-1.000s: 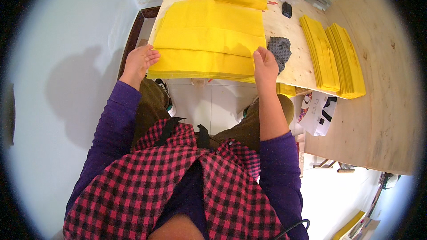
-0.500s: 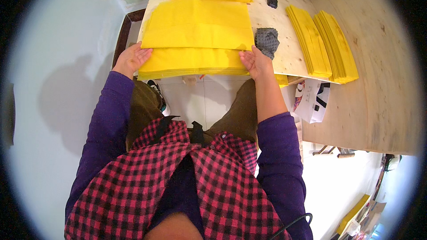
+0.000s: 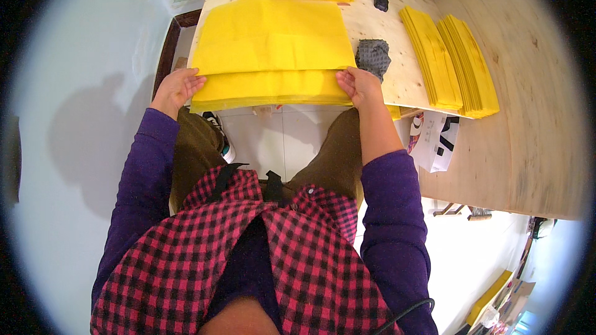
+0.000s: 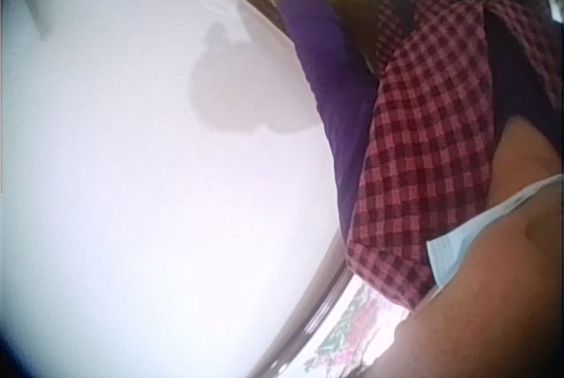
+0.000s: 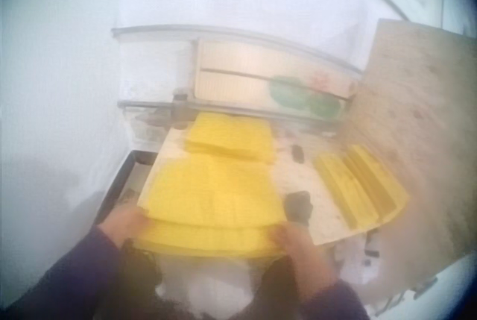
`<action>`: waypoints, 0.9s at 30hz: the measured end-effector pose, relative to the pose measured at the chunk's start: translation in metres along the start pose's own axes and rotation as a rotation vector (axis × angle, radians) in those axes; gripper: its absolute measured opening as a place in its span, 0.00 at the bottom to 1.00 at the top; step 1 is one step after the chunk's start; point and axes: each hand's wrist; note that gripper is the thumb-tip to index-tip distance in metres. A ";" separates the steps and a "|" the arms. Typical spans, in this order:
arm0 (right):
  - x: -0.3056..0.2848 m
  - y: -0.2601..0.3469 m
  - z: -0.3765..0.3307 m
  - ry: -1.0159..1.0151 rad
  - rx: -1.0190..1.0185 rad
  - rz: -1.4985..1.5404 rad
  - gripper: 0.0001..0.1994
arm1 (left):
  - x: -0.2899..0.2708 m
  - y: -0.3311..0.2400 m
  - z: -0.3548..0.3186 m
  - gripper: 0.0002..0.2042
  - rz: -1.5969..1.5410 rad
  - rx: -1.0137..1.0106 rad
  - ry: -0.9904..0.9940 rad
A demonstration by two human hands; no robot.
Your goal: The person folds a large yellow fabric sheet on a wooden workbench, aligning edges and pressing creases. They stack the folded piece with other yellow sheets and continue folding additional sheets in the same manner.
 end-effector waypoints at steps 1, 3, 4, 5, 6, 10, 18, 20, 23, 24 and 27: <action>0.000 0.002 -0.002 0.010 -0.004 -0.038 0.10 | -0.001 0.000 0.000 0.10 0.023 -0.012 0.011; -0.002 0.009 -0.004 -0.007 -0.003 -0.110 0.11 | -0.002 -0.003 0.001 0.11 0.051 -0.045 0.030; -0.003 0.013 -0.005 0.004 -0.005 -0.110 0.12 | -0.003 -0.005 0.001 0.11 0.088 -0.053 0.031; -0.004 0.018 -0.005 0.015 -0.006 -0.109 0.13 | -0.005 -0.008 0.002 0.12 0.116 -0.062 0.039; -0.005 0.023 -0.005 0.030 -0.007 -0.104 0.14 | -0.007 -0.011 0.004 0.13 0.143 -0.064 0.059; -0.006 0.043 0.006 0.031 0.048 -0.343 0.16 | -0.007 -0.025 0.018 0.13 0.291 -0.057 0.037; 0.008 0.067 0.051 0.156 -0.083 -0.571 0.15 | 0.021 -0.048 0.045 0.22 0.511 0.116 0.007; 0.015 0.070 0.063 0.168 -0.115 -0.616 0.15 | 0.029 -0.049 0.053 0.23 0.459 0.174 0.002; 0.025 0.076 0.082 0.173 -0.152 -0.658 0.16 | 0.036 -0.052 0.068 0.25 0.396 0.212 0.039; 0.029 0.077 0.089 0.180 -0.153 -0.645 0.16 | 0.037 -0.053 0.074 0.27 0.379 0.216 0.058; 0.038 0.086 0.104 0.222 -0.158 -0.643 0.18 | 0.038 -0.056 0.088 0.25 0.338 0.228 0.060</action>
Point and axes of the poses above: each hand's wrist, its own z-axis towards the middle knuckle, its own x-axis out of the palm, y = z × x
